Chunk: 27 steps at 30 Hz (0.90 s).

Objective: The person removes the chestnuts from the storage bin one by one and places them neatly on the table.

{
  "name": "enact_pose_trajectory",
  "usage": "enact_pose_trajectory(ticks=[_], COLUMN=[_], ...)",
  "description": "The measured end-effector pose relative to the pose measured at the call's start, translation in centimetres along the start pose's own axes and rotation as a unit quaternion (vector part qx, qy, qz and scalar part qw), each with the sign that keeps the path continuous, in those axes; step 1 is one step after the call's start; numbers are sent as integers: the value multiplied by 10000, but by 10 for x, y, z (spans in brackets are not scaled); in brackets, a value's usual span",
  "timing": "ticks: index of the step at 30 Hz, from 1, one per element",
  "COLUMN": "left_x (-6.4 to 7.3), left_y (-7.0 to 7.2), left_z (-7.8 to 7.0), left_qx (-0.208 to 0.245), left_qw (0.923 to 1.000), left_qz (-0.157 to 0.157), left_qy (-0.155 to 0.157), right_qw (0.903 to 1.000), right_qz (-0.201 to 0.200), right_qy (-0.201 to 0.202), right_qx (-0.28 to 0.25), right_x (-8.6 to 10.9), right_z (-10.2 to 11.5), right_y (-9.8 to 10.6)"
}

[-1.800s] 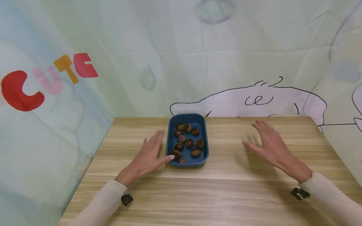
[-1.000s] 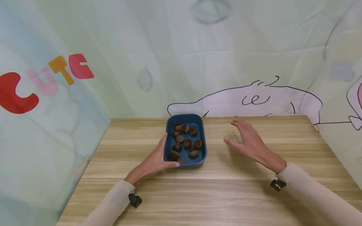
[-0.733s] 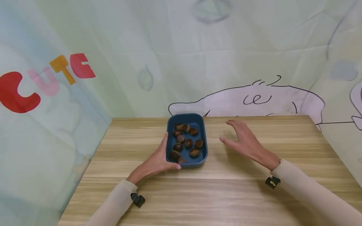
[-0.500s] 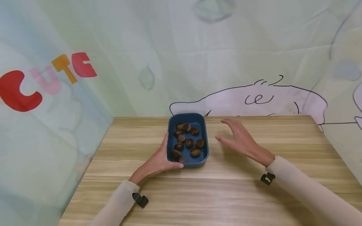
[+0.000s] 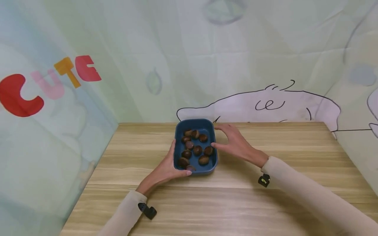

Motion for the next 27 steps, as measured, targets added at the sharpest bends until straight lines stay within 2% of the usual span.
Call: enact_pose_trajectory(ticks=[5, 9, 16, 27], left_x=[5, 3, -1, 2], left_y=[1, 0, -3, -3], left_z=[5, 6, 7, 8], left_qx=[-10, 63, 190, 221], left_qw=[9997, 9999, 9998, 9997], left_qz=[-82, -84, -58, -83], left_qy=[238, 138, -56, 91], right_qw=[9995, 9986, 9967, 9921], right_qz=[36, 12, 75, 559], right_qy=[286, 393, 298, -72], right_qx=[113, 362, 750, 1125], right_x=[-12, -22, -36, -52], right_z=[8, 12, 14, 16], right_y=[-13, -19, -33, -50])
Point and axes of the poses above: each hand's wrist, its own x-axis away from the middle knuckle, its own y-axis out of the back of the hand, z = x × y, the point moved 6 cm from there along -x, towards the middle knuckle, and after that the axes turned 9 degrees about -y, right-handed, at the moved point
